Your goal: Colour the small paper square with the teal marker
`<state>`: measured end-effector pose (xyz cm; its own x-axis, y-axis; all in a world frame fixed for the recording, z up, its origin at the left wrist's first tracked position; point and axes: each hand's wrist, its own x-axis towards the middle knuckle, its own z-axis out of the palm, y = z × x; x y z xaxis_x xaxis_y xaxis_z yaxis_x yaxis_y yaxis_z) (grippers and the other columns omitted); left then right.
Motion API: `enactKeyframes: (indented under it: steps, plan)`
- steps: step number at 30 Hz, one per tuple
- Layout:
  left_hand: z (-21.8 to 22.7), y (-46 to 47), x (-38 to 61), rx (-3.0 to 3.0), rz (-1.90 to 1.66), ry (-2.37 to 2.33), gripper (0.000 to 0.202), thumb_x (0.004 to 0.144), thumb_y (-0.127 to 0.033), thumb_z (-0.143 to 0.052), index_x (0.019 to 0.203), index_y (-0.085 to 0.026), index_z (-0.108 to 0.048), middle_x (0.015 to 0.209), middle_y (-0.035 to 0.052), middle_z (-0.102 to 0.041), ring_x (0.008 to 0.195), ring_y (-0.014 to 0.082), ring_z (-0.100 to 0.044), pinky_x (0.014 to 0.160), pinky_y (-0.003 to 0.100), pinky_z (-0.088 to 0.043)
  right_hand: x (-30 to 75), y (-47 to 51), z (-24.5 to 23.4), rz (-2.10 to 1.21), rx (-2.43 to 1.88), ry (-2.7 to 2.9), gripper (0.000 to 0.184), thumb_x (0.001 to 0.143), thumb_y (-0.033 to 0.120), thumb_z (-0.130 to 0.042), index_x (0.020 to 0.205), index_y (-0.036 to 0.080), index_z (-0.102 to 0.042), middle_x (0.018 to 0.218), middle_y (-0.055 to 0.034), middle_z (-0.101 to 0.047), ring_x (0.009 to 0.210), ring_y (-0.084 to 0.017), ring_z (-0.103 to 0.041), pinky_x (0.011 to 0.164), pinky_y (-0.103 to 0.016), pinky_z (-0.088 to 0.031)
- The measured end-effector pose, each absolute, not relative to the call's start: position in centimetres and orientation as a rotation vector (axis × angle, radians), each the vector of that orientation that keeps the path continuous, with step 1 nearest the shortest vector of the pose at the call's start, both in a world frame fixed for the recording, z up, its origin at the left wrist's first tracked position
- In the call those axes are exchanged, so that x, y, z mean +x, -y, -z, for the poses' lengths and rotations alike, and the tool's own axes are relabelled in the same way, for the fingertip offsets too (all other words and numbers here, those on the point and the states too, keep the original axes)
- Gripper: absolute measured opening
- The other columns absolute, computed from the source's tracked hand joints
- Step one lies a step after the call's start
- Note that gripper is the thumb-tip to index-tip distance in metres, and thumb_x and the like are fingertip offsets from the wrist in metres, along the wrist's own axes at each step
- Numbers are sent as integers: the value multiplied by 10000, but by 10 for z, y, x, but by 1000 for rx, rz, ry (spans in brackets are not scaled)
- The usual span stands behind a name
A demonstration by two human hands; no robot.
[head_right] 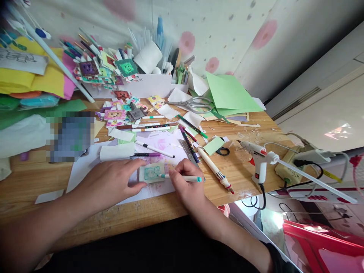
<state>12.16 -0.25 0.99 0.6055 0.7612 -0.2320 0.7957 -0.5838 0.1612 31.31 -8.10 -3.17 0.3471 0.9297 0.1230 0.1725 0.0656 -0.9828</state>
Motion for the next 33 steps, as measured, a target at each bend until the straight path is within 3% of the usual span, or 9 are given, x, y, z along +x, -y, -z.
enactKeyframes:
  steps: [19,33]
  plan:
    - [-10,2,122,2571,241,-1304,472,763,-504,-578,1179,-281,-587,967,51,-738,871,298,-678,693,363,-458,312,79,27,-781,-1417,1033,230,763,252,-607,564,225,-495,479,45,-492,477,-131,-406,476,-274,-320]
    - [-13,8,121,2517,138,-1251,464,759,-444,-599,1186,-264,-590,927,60,-740,860,287,-683,709,372,-491,316,84,35,-815,-1437,1068,264,810,309,-649,579,219,-559,527,15,-538,546,-168,-493,514,-287,-343]
